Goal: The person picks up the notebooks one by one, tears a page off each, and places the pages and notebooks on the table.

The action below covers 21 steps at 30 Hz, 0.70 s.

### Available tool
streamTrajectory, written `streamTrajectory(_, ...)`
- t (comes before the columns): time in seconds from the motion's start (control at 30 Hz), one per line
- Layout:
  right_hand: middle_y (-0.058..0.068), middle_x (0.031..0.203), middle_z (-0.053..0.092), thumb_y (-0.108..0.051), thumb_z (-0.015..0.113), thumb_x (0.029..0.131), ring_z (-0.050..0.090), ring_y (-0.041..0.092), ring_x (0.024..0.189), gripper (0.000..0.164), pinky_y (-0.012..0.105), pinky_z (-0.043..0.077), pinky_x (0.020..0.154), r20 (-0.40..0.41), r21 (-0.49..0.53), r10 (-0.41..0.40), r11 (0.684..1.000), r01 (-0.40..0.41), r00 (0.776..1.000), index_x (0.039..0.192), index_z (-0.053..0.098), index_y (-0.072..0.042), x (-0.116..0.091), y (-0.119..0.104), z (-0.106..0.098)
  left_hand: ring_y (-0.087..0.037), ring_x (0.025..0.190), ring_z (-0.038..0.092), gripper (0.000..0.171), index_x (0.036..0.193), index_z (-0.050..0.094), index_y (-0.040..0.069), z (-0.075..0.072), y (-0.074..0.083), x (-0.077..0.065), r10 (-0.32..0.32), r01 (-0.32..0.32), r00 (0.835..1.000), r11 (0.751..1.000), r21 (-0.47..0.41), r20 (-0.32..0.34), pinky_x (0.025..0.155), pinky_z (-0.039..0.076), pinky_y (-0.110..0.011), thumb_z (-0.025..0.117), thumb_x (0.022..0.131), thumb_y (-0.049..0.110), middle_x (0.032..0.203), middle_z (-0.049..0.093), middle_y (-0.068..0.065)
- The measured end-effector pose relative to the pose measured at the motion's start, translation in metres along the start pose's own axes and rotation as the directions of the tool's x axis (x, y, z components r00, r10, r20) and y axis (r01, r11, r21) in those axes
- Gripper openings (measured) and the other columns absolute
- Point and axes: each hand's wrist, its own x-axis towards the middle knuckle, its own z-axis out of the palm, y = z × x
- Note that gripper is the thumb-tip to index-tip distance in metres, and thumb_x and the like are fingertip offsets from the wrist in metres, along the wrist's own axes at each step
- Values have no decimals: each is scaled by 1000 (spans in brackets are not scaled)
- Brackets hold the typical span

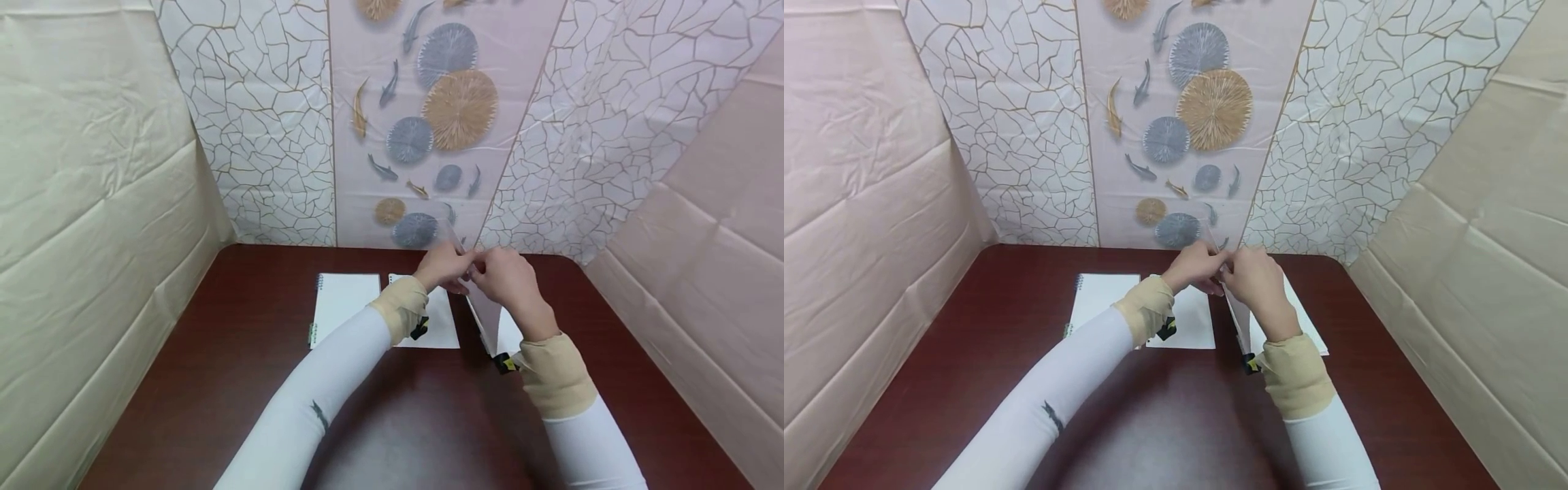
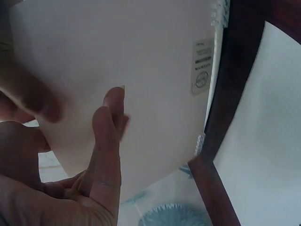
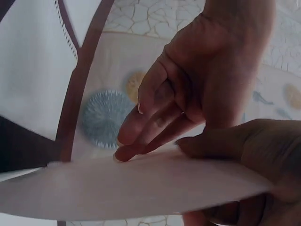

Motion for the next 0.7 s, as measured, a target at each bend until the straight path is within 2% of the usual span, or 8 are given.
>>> streamTrajectory(0.07,0,59,55,-18,67,95,52,23,58,31,37,40,51,18,56,-6,998,5,1000,65,63,-13,1,0,1,-30,68,78,46,84,77,1,-5,-1,-1,-7,7,1000,1000,0,7,63,64,-38,56,110,32,89,78,-19)
streamTrajectory(0.17,3,72,70,-22,68,98,61,22,64,24,38,47,57,60,142,-31,990,22,998,81,77,-8,2,1,-1,-27,69,79,45,85,78,-3,-11,-2,-1,-20,19,1000,1000,14,23,61,63,-34,55,110,28,84,78,-19)
streamTrajectory(0.23,5,80,75,-25,68,102,68,21,66,25,38,52,61,88,197,-38,980,20,995,93,80,-5,2,4,-3,-26,69,79,44,85,77,-3,-15,-3,0,-25,24,1000,998,58,16,59,62,-29,55,109,27,77,78,-16)
streamTrajectory(0.33,6,81,77,-30,66,105,71,19,66,30,40,54,62,85,253,-35,967,12,996,103,79,-3,2,8,-5,-25,68,78,39,87,73,-1,-20,-6,3,-42,42,999,992,119,-5,56,60,-26,54,108,25,68,75,-11)
streamTrajectory(0.4,6,82,77,-34,65,107,72,20,67,34,41,54,64,35,259,-28,966,18,999,104,78,-4,1,12,-6,-26,67,78,35,88,72,0,-23,-9,4,-56,58,998,986,156,-21,55,59,-26,54,107,24,65,74,-9)
streamTrajectory(0.5,14,90,77,-41,63,107,72,30,79,40,48,54,70,-85,243,-21,969,41,996,109,77,-3,1,20,-4,-24,66,78,31,95,70,-1,-29,-14,4,-71,73,997,980,183,-21,54,59,-26,55,108,23,67,74,-9)
streamTrajectory(0.6,22,108,76,-45,61,108,72,41,96,48,56,56,81,-175,256,-14,965,59,985,123,72,0,2,31,1,-20,59,75,30,103,71,-4,-34,-21,3,-75,78,997,973,217,-25,54,59,-25,55,107,21,74,74,-10)
streamTrajectory(0.7,26,129,69,-47,59,108,65,46,119,58,63,52,95,-209,272,-19,959,77,978,142,62,-1,4,44,9,-13,52,68,29,109,69,-5,-40,-30,3,-78,84,996,965,250,-33,55,59,-24,55,106,20,82,72,-10)
